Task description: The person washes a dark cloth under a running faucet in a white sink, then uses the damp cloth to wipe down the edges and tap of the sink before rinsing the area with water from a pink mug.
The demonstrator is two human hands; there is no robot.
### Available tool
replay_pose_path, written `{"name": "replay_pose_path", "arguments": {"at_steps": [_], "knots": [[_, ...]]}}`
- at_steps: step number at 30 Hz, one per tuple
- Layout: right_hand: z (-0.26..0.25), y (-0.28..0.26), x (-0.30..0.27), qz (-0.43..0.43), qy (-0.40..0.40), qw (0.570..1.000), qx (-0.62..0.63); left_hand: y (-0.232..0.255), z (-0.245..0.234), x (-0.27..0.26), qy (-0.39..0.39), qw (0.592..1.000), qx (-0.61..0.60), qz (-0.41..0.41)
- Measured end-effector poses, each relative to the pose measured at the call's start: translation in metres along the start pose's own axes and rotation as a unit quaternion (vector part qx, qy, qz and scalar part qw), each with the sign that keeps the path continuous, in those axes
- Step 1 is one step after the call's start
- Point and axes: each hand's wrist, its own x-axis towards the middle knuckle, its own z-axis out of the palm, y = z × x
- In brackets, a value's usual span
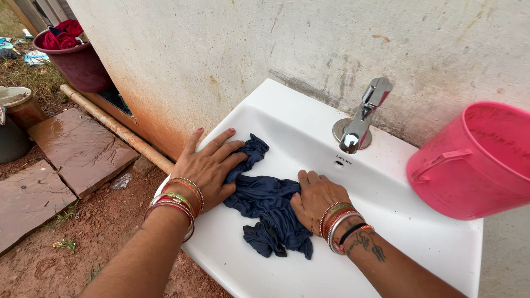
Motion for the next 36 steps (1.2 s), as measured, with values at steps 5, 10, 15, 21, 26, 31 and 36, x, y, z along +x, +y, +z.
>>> {"name": "replay_pose_path", "arguments": {"at_steps": [5, 10, 15, 21, 26, 31, 36], "knots": [[-0.009, 0.023, -0.055, 0.023, -0.132, 0.989, 0.061, 0.067, 0.022, 0.027, 0.087, 0.973, -0.130, -0.169], [0.005, 0.030, -0.079, 0.058, -0.191, 0.976, -0.087, 0.117, 0.025, 0.059, 0.121, 0.936, -0.242, -0.227], [0.013, 0.030, -0.078, 0.061, -0.142, 0.986, -0.066, 0.147, 0.016, 0.051, 0.044, 0.950, -0.272, -0.144], [0.016, 0.026, -0.082, 0.072, -0.144, 0.981, -0.107, 0.139, 0.008, 0.042, 0.037, 0.956, -0.250, -0.148], [0.018, 0.027, -0.083, 0.071, -0.108, 0.989, -0.072, 0.099, 0.011, 0.058, 0.133, 0.917, -0.263, -0.268], [0.013, 0.024, -0.079, 0.080, -0.142, 0.984, -0.066, 0.136, 0.014, 0.087, 0.132, 0.901, -0.262, -0.320], [0.007, 0.024, -0.081, 0.077, -0.132, 0.987, -0.057, 0.179, 0.015, 0.079, 0.095, 0.925, -0.288, -0.229]]}}
